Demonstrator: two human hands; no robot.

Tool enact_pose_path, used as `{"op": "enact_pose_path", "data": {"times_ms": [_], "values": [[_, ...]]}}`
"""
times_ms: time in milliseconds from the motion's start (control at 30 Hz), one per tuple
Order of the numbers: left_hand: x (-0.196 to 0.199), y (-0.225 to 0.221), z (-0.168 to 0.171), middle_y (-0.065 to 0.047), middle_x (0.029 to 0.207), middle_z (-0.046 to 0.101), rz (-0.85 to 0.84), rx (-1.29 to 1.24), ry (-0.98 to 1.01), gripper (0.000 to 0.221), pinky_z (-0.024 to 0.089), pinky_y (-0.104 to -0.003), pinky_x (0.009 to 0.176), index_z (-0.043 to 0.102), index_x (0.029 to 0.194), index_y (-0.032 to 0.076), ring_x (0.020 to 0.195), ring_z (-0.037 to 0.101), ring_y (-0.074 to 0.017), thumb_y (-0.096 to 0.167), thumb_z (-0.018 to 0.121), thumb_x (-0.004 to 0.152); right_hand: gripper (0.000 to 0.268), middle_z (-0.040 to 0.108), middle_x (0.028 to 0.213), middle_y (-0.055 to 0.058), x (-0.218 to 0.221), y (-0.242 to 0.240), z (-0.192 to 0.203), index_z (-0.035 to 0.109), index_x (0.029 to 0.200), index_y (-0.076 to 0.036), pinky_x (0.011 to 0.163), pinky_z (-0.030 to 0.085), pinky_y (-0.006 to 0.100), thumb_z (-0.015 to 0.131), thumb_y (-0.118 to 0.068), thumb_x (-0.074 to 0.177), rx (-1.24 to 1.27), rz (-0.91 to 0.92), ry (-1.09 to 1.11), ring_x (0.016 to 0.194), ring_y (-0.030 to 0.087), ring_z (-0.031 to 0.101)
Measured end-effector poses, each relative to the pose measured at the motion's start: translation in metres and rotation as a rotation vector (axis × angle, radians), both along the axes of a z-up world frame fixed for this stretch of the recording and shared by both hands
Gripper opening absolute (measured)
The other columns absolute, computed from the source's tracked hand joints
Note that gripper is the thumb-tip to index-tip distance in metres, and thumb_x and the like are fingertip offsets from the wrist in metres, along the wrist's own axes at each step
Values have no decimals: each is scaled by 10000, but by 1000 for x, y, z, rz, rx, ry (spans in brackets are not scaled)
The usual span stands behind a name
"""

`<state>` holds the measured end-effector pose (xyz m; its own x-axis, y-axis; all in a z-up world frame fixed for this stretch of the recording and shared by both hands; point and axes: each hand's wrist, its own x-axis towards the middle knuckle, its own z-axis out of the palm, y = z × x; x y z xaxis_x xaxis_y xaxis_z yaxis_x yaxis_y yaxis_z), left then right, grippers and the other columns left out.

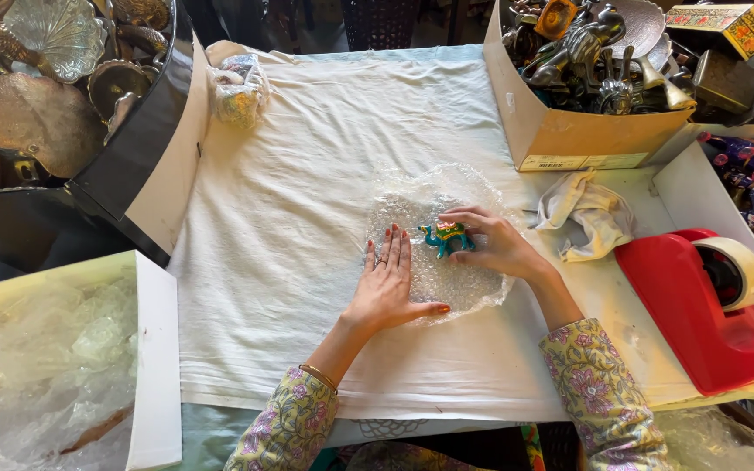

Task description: The person wraps a small colorful figurine in bubble wrap on a white cloth-covered table. They use a red tape dispenser to apply tape and blue scissors to trim the excess bubble wrap. The wrapped item is then placed into a white box.

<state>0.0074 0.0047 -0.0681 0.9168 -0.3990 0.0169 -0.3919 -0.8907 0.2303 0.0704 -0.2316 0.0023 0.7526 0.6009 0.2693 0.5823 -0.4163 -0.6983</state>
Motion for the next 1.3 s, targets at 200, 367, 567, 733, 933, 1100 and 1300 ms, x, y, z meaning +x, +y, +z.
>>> {"op": "enact_pose_path", "data": {"times_ms": [200,367,567,733,933,1100,1300], "values": [[0,0,-1,-341,1652,-43,0,0,-13,1502,-43,-562,1228,-76,1536,-160,1558,-82,-419,975,478,723,588,665,1312,50,1,3,-4,707,1287,-151,1025,568,338,872,-142,723,27,-86,113,1139,184,695],[1,0,-2,-343,1651,-45,0,-4,-17,1501,-41,-560,1226,-83,1536,-158,1552,-80,-426,971,482,724,564,678,1276,41,4,5,-13,725,1239,-127,970,554,318,906,-164,706,109,-130,101,1104,159,708],[2,0,-2,-352,1645,-46,-17,23,-12,1494,-41,-565,1228,-74,1531,-165,1548,-90,-433,982,456,734,537,680,1239,28,4,4,-10,723,1209,-107,974,546,305,901,-149,705,81,-105,105,1093,160,708],[1,1,1,-363,1651,-58,-20,-24,-33,1514,-44,-585,1234,-76,1534,-175,1555,-117,-413,1007,399,714,572,679,1252,44,8,-2,-13,698,1251,-115,1000,532,319,899,-120,715,78,-73,140,1131,176,695],[8,41,79,-82,1741,-22,-35,-175,93,1178,-157,-729,1155,186,1638,156,1550,-231,-327,757,692,759,672,594,1439,62,22,-64,-4,626,1391,-140,1106,526,393,803,-417,805,249,57,277,1309,206,612],[5,81,93,28,1724,182,-296,-526,356,1009,-112,-688,1173,445,1539,309,1570,-199,-344,504,870,645,873,579,1481,119,13,-90,19,569,1451,-79,1207,362,449,860,-519,756,169,419,535,1408,261,508],[25,52,56,4,1617,451,-120,-614,46,944,-20,-685,1211,508,1513,269,1575,85,-369,435,927,684,974,546,1498,95,0,-91,29,542,1451,-75,1189,262,413,900,-480,640,-128,369,469,1453,234,410]]}}
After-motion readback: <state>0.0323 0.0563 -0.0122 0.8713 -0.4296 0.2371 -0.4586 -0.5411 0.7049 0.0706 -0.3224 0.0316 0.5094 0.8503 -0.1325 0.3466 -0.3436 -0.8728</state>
